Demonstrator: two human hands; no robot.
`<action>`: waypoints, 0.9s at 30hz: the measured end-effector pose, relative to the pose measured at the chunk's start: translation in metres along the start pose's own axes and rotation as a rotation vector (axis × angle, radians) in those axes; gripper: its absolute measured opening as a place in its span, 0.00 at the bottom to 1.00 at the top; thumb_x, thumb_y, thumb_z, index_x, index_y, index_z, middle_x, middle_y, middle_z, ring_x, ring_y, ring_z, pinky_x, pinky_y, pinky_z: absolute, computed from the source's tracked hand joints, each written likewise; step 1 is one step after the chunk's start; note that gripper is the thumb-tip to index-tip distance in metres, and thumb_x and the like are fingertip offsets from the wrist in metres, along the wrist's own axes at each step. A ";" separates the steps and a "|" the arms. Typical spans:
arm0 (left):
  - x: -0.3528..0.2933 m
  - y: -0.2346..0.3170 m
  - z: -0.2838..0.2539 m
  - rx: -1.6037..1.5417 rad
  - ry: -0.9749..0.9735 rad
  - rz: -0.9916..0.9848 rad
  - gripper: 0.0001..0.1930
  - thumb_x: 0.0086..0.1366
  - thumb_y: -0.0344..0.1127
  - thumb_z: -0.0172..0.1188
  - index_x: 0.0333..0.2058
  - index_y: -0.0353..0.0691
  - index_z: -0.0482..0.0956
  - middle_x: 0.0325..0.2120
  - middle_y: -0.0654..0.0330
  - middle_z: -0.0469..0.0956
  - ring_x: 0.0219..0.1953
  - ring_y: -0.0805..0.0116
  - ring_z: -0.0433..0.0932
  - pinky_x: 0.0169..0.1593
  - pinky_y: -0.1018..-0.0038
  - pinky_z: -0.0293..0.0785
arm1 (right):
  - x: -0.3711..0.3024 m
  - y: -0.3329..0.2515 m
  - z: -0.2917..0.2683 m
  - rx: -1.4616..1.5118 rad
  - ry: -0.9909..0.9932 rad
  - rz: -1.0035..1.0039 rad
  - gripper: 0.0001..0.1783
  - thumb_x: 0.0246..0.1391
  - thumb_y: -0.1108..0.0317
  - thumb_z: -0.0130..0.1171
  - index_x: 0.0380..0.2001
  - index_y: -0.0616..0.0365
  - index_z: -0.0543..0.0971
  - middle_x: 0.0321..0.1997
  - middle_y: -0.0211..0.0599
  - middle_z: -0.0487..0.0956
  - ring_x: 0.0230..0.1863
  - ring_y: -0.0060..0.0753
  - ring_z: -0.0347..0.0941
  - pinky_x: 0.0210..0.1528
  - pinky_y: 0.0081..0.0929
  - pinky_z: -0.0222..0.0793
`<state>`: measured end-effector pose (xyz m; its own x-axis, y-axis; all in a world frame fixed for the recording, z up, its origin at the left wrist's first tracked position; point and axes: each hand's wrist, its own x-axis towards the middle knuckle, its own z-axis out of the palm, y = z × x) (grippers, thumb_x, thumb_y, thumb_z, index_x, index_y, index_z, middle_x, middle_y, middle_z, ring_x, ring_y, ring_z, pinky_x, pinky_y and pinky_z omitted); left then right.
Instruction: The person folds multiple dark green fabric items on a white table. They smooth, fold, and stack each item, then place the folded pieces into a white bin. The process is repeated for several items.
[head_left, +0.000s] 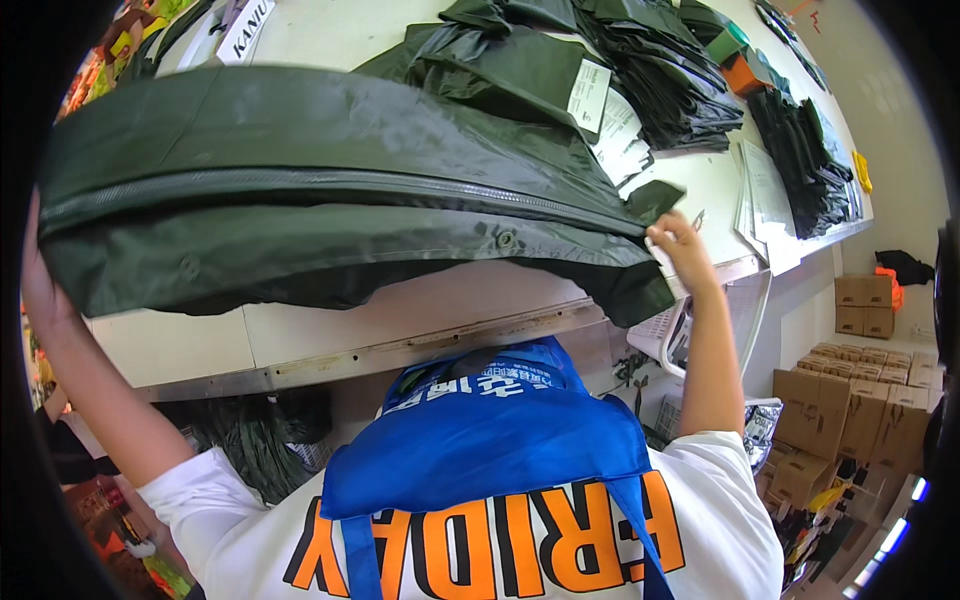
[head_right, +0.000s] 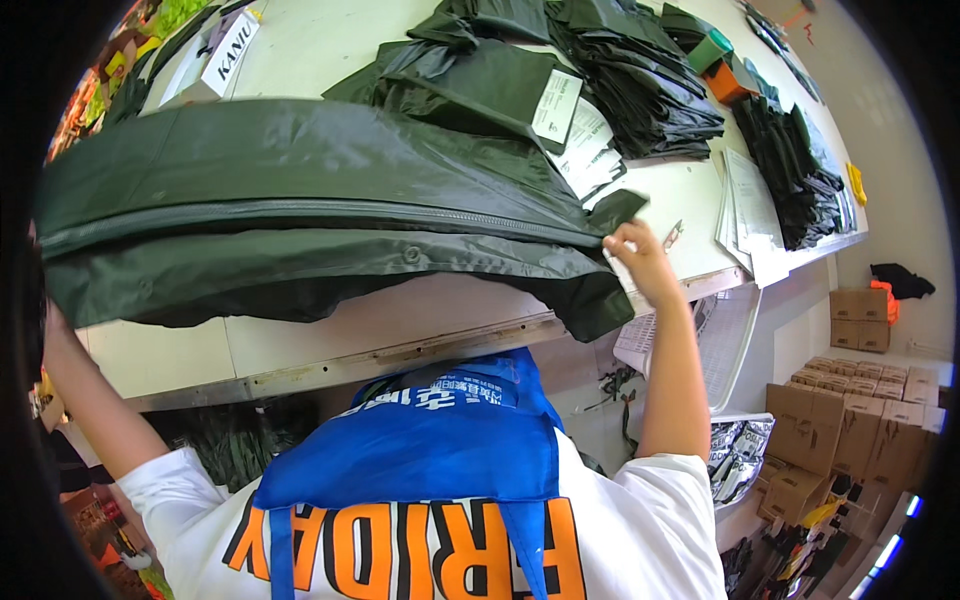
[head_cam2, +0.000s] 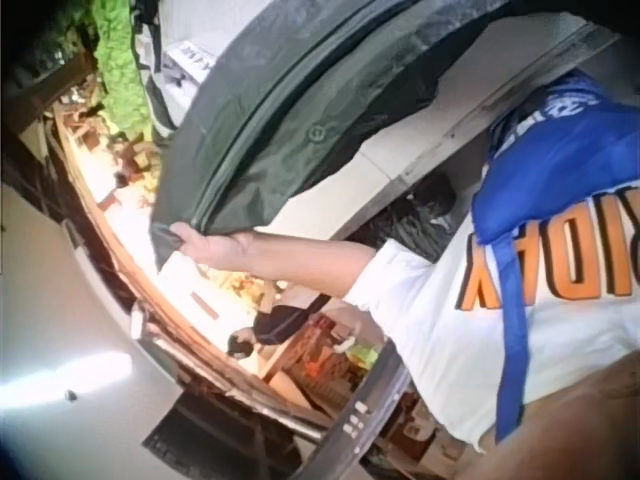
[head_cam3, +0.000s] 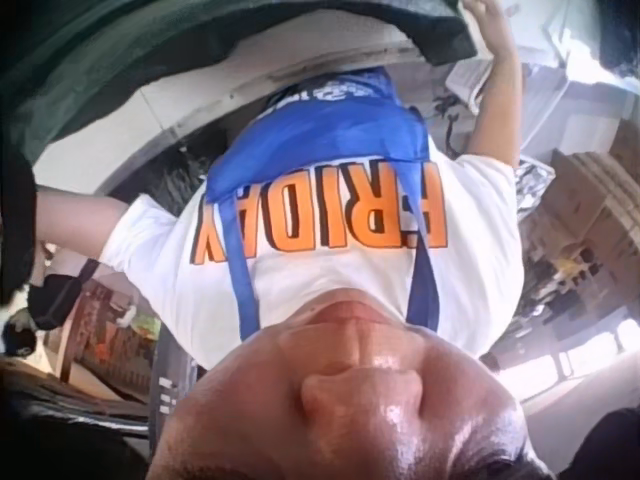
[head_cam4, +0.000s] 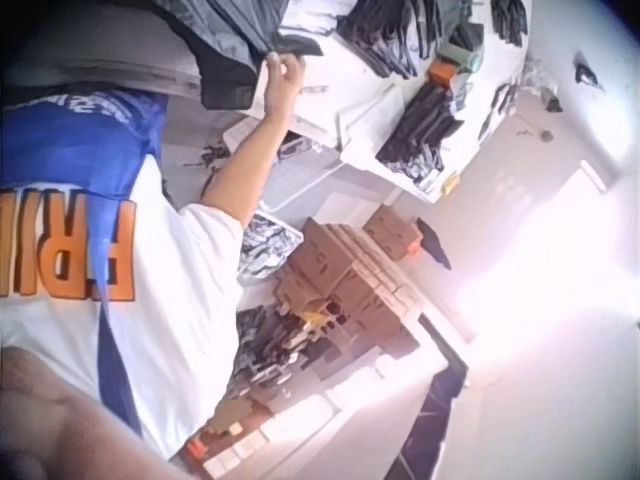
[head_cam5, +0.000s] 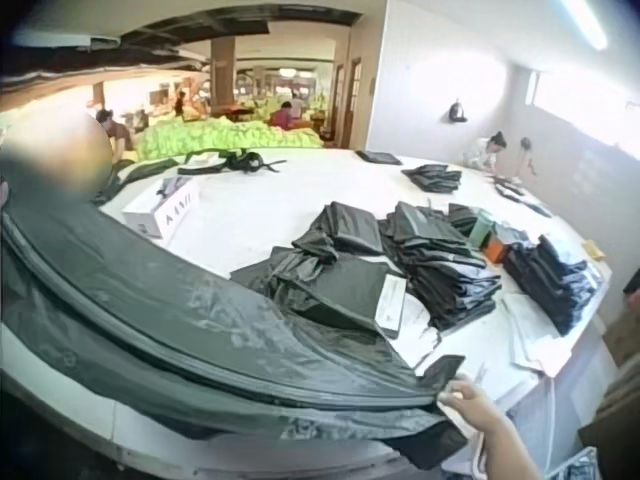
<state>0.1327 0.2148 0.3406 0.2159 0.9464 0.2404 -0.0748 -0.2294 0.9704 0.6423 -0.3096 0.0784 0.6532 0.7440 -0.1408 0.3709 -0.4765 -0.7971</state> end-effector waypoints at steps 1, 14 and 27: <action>-0.009 -0.008 -0.012 0.046 0.019 -0.036 0.22 0.64 0.40 0.60 0.52 0.32 0.72 0.49 0.56 0.76 0.49 0.64 0.75 0.55 0.68 0.70 | -0.001 -0.008 -0.011 -0.026 0.012 -0.101 0.15 0.59 0.61 0.56 0.24 0.59 0.72 0.23 0.25 0.66 0.30 0.21 0.60 0.37 0.20 0.58; -0.160 -0.196 0.046 1.973 -0.520 -0.489 0.20 0.64 0.50 0.52 0.42 0.39 0.80 0.41 0.46 0.79 0.46 0.50 0.77 0.49 0.56 0.71 | -0.034 -0.070 0.086 -0.617 -0.177 -0.432 0.23 0.44 0.63 0.66 0.44 0.57 0.75 0.44 0.46 0.77 0.48 0.52 0.72 0.48 0.41 0.68; -0.254 -0.300 0.210 0.709 -0.977 -0.068 0.05 0.55 0.32 0.61 0.31 0.41 0.80 0.35 0.58 0.78 0.37 0.55 0.77 0.39 0.64 0.72 | 0.029 0.012 0.113 -0.226 -0.240 0.121 0.09 0.43 0.69 0.67 0.27 0.62 0.79 0.23 0.41 0.79 0.27 0.37 0.76 0.33 0.29 0.70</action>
<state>0.3048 -0.0045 -0.0070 0.8662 0.4603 -0.1943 0.4498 -0.5489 0.7045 0.5913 -0.2407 -0.0021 0.5375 0.7519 -0.3817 0.4542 -0.6395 -0.6202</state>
